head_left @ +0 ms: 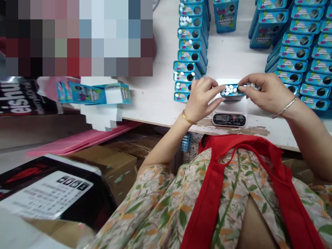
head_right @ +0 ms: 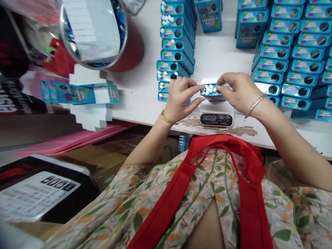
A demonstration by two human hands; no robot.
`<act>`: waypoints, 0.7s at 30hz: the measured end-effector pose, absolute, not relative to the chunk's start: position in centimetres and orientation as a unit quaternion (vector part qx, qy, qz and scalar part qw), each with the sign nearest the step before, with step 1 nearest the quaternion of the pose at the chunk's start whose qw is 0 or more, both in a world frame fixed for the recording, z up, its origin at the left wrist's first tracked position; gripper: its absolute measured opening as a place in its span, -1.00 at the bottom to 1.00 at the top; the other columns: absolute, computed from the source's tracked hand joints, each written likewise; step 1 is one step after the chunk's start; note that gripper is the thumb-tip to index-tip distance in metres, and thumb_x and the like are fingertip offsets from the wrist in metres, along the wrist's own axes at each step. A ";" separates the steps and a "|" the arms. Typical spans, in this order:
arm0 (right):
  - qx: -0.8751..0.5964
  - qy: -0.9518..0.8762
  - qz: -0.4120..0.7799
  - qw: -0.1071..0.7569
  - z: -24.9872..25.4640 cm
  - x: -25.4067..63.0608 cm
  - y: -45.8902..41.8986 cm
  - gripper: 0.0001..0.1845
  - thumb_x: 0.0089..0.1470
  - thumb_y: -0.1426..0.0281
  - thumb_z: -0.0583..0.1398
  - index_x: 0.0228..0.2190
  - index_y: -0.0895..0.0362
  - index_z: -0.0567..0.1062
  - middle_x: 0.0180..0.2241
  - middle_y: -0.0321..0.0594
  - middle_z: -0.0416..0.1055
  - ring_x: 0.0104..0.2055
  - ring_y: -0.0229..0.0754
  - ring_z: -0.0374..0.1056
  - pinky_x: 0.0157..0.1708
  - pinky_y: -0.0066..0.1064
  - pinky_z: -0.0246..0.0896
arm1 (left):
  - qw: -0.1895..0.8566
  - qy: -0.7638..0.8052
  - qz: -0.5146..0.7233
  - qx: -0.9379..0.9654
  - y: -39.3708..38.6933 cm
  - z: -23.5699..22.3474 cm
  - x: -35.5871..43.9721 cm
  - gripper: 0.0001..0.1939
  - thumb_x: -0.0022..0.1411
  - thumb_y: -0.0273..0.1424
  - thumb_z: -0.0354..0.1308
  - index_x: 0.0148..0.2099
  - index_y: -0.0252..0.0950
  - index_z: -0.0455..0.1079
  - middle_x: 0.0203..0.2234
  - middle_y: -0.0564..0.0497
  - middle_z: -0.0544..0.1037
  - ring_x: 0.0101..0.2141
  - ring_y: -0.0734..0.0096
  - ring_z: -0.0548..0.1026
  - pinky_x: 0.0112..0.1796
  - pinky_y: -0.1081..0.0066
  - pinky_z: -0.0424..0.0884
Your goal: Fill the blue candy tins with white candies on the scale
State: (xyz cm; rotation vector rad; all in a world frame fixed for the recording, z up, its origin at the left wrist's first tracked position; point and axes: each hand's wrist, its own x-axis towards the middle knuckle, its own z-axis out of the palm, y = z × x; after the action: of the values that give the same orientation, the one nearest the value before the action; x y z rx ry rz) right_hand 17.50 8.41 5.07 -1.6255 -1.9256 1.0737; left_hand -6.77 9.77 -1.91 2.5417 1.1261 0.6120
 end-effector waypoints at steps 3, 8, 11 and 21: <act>-0.569 -0.706 0.379 0.186 5.2 17.6 8.7 -0.86 0.14 0.39 0.24 -0.28 0.16 0.60 -0.55 -0.28 0.28 -0.43 -0.23 0.18 -0.35 -0.35 0.08 | 0.155 0.398 0.214 0.878 9.8 -1.9 -6.4 -0.50 0.40 0.06 -0.14 0.14 -0.09 0.37 -0.11 -0.08 0.46 -0.01 0.08 0.38 0.03 0.06 0.19; -0.560 -0.698 0.410 0.178 5.6 17.8 9.0 -0.90 0.12 0.41 0.25 -0.30 0.15 0.57 -0.52 -0.25 0.32 -0.36 -0.20 0.24 -0.32 -0.36 0.11 | 0.178 0.395 0.210 0.876 10.3 -0.9 -5.8 -0.56 0.41 0.02 -0.10 0.07 -0.10 0.40 -0.15 -0.08 0.46 -0.03 0.05 0.40 0.01 0.02 0.22; -0.565 -0.689 0.419 0.173 6.0 17.7 9.1 -0.96 0.11 0.43 0.26 -0.36 0.15 0.53 -0.50 -0.23 0.35 -0.32 -0.18 0.28 -0.30 -0.37 0.14 | 0.187 0.390 0.196 0.880 10.6 -0.2 -5.5 -0.60 0.41 -0.01 -0.09 0.01 -0.11 0.43 -0.19 -0.08 0.49 -0.09 0.07 0.42 -0.02 0.02 0.25; -0.580 -0.672 0.420 0.189 5.8 18.0 9.4 -0.84 0.11 0.34 0.27 -0.46 0.13 0.46 -0.56 -0.27 0.33 -0.36 -0.21 0.30 -0.32 -0.38 0.17 | 0.110 0.340 0.139 0.924 12.0 1.3 -2.9 -0.62 0.47 -0.15 -0.14 -0.10 -0.18 0.47 -0.27 -0.12 0.53 -0.17 0.09 0.45 -0.18 0.04 0.27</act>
State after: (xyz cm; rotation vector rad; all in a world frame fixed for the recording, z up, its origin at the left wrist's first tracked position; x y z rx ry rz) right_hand 17.95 9.40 5.80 -1.6321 -1.8886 1.1825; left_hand -2.86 12.03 1.26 2.7144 0.9985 0.4096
